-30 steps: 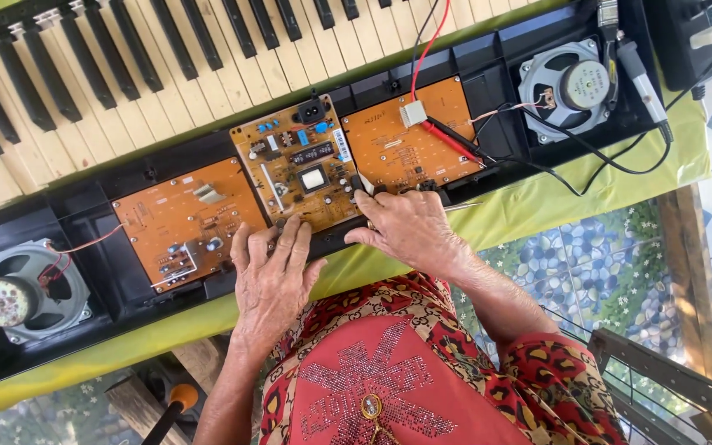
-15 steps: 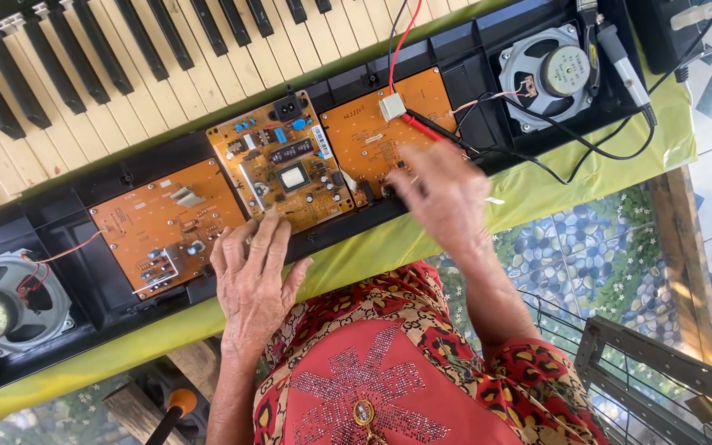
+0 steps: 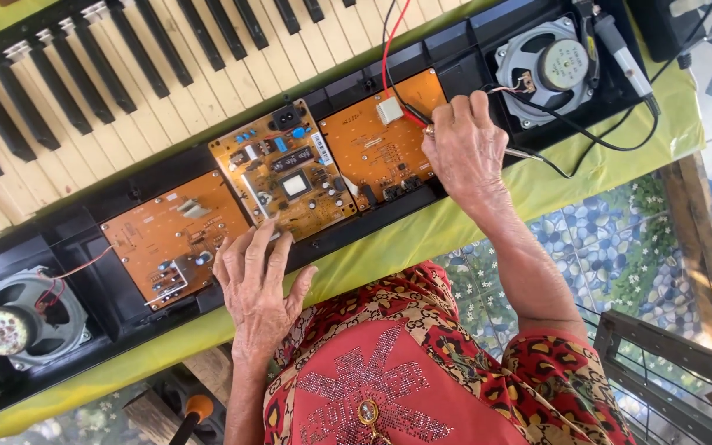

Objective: The person uses a screwdriver to adjust components on the circuit board of an open electronic keyboard. They then use a multimeter to test the electrical connections on the board and the speaker terminals.

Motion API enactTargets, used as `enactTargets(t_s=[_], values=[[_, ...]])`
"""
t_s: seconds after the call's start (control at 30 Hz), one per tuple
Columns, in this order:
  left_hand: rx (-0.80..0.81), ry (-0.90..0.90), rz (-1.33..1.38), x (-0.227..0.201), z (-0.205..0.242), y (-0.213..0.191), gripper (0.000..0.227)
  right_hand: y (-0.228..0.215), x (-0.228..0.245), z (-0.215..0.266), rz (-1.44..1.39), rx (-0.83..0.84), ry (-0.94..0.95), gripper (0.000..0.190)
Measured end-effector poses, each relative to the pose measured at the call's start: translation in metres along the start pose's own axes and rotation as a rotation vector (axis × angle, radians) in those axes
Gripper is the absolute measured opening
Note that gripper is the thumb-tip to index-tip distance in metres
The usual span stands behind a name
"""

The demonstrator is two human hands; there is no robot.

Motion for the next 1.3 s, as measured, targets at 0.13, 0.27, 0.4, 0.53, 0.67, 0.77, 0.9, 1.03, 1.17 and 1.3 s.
enactTargets(t_s=[0.13,0.27,0.4,0.53,0.67,0.77,0.9,1.03,1.17,1.3], values=[[-0.047,-0.019,0.074,0.003,0.005,0.002,0.045,-0.018,-0.013,-0.001,-0.027,-0.016,-0.01,0.029],[-0.18,-0.04,0.262,-0.005,0.003,0.006,0.043,-0.071,-0.004,0.008,-0.345,-0.108,-0.03,0.016],[-0.045,-0.132,0.757,-0.022,-0.029,0.0,0.039,-0.121,0.049,0.01,-0.786,0.049,-0.232,0.014],[-0.081,-0.046,1.071,-0.037,-0.053,0.002,0.039,-0.138,0.084,0.019,-0.754,0.122,-0.315,0.017],[-0.059,-0.08,1.281,-0.037,-0.058,-0.007,0.028,-0.145,0.1,0.022,-0.691,0.066,-0.353,0.012],[-0.075,-0.08,1.291,-0.035,-0.054,-0.011,0.025,-0.144,0.104,0.024,-0.77,0.038,-0.334,0.014],[-0.205,-0.132,1.106,-0.025,-0.036,-0.012,0.013,-0.16,0.095,0.016,-1.095,0.036,-0.347,0.024],[-0.261,-0.165,1.232,-0.019,-0.031,-0.039,0.013,-0.135,0.069,0.04,-1.085,0.073,-0.361,0.024],[-0.448,-0.244,1.265,-0.013,-0.024,-0.061,0.014,-0.137,0.018,0.047,-1.08,-0.261,-0.097,0.029],[-0.566,-0.421,1.1,-0.011,-0.017,-0.077,0.023,-0.117,-0.039,0.072,-0.767,-0.706,0.217,0.027]])
Point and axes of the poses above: each hand's wrist, its own z-axis away from the middle knuckle, its own y-axis out of the palm, x = y × z, the point moved 3 cm from there along -z, towards the middle knuckle, and after that the axes turned 6 degrees about x, right-handed, at the moved point
